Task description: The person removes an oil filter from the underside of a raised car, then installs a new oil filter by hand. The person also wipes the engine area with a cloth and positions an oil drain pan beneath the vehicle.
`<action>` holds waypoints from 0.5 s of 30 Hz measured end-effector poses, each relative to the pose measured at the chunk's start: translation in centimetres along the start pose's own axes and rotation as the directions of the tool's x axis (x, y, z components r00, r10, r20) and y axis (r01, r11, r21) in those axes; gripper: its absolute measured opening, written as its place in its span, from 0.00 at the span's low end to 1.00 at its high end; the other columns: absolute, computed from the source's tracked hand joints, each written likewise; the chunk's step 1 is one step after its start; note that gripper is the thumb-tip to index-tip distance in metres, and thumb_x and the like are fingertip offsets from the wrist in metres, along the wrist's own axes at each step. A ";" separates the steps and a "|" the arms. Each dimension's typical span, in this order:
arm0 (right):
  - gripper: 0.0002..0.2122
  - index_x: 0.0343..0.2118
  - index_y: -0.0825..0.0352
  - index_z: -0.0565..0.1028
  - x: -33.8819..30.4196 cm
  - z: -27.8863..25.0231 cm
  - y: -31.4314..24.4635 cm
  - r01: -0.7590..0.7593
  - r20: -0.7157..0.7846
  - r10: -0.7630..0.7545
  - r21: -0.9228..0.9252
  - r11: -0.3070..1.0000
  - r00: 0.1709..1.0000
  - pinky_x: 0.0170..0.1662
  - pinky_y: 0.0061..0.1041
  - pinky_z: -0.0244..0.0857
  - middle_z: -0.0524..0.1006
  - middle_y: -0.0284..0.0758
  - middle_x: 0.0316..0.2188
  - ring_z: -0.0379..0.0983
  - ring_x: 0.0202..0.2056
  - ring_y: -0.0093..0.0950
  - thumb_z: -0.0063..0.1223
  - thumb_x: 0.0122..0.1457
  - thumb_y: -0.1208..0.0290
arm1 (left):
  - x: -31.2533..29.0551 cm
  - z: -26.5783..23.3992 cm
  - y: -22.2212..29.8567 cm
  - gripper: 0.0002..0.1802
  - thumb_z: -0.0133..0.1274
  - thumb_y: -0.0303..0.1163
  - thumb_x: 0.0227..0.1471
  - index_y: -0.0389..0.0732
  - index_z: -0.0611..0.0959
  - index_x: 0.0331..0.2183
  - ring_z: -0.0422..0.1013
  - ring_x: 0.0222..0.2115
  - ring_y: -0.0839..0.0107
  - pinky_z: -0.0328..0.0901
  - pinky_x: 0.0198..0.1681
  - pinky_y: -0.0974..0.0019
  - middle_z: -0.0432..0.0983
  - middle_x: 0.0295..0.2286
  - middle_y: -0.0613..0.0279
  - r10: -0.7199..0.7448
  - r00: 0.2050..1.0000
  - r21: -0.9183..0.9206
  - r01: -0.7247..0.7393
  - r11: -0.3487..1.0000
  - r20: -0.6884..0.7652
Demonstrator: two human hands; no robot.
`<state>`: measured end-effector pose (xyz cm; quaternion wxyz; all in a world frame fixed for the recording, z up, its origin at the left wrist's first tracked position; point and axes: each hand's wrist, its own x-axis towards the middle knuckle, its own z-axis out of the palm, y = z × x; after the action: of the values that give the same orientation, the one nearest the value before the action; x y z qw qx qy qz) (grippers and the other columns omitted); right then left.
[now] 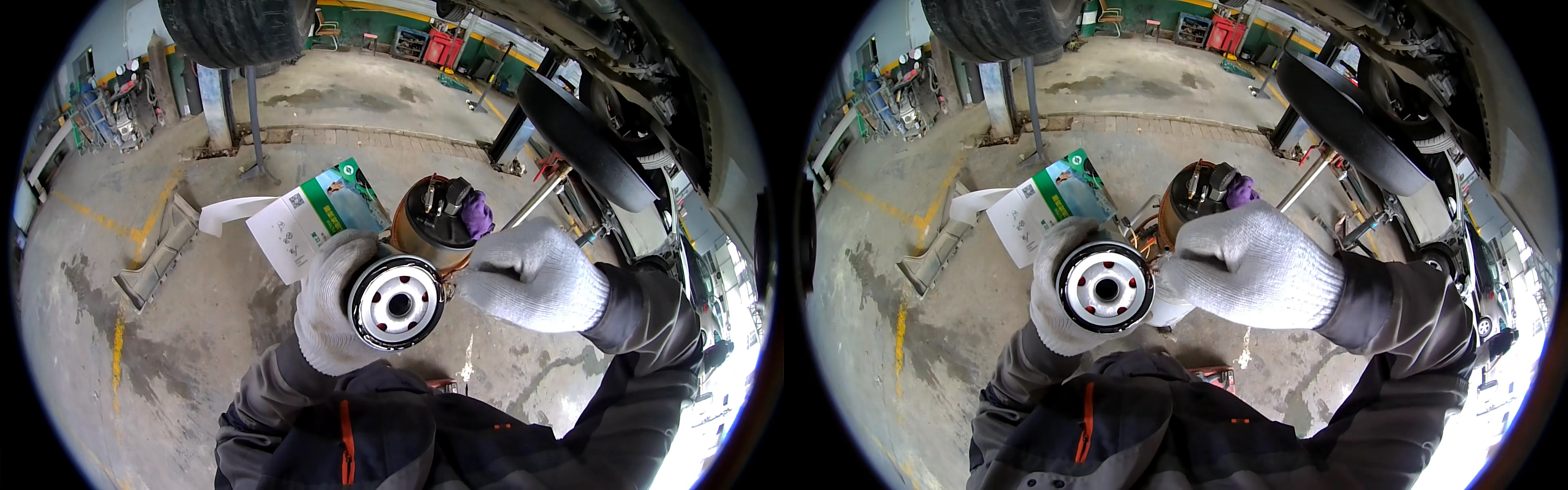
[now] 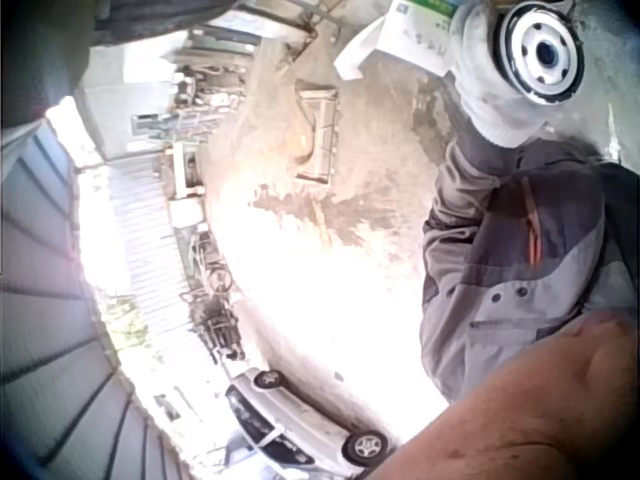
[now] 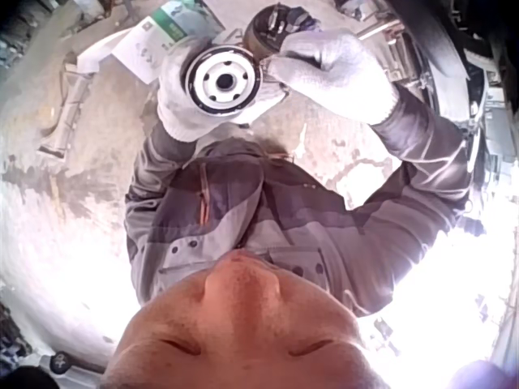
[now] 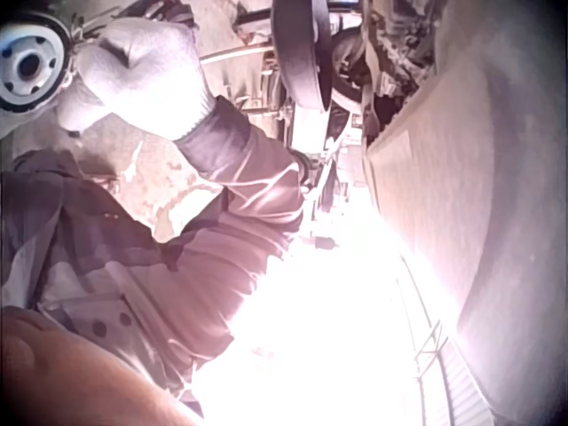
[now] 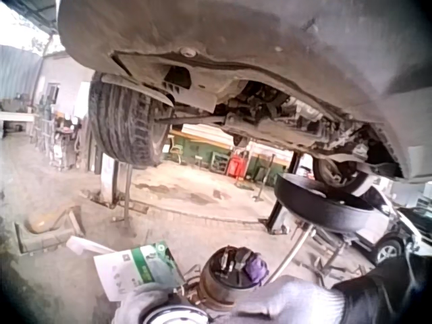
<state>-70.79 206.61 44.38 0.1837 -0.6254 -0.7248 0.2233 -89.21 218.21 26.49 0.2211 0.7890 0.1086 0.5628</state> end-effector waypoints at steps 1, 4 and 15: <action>0.09 0.27 0.72 0.79 0.1 0.0 0.1 0.006 0.004 -0.006 0.046 0.999 1.000 0.29 0.27 0.68 0.77 0.38 0.21 0.77 0.25 0.23 0.56 0.63 0.72 | -0.1 0.0 -0.1 0.55 0.80 0.38 0.30 0.34 0.68 0.57 0.73 0.51 0.56 0.64 0.59 0.53 0.74 0.48 0.51 -0.001 1.000 0.018 0.001 1.000 0.018; 0.09 0.27 0.72 0.79 0.5 0.2 0.5 0.019 0.029 -0.023 0.129 0.991 0.999 0.29 0.28 0.68 0.78 0.39 0.22 0.79 0.26 0.24 0.57 0.63 0.72 | -0.5 0.0 -0.1 0.55 0.80 0.38 0.30 0.34 0.68 0.57 0.73 0.50 0.56 0.65 0.59 0.53 0.75 0.48 0.51 -0.066 0.996 -0.004 0.066 0.998 0.055; 0.08 0.25 0.71 0.77 -0.7 1.3 1.7 0.052 0.002 -0.052 0.094 0.994 0.999 0.27 0.30 0.64 0.74 0.40 0.19 0.73 0.21 0.31 0.59 0.60 0.74 | 0.8 1.6 0.2 0.46 0.78 0.36 0.33 0.30 0.72 0.52 0.73 0.48 0.45 0.68 0.51 0.49 0.75 0.46 0.45 -0.022 0.997 -0.042 0.019 0.999 -0.068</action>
<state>-70.01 205.96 42.40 0.2170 -0.5966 -0.7298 0.2536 -87.43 218.02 26.87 0.2394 0.7634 0.1123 0.5893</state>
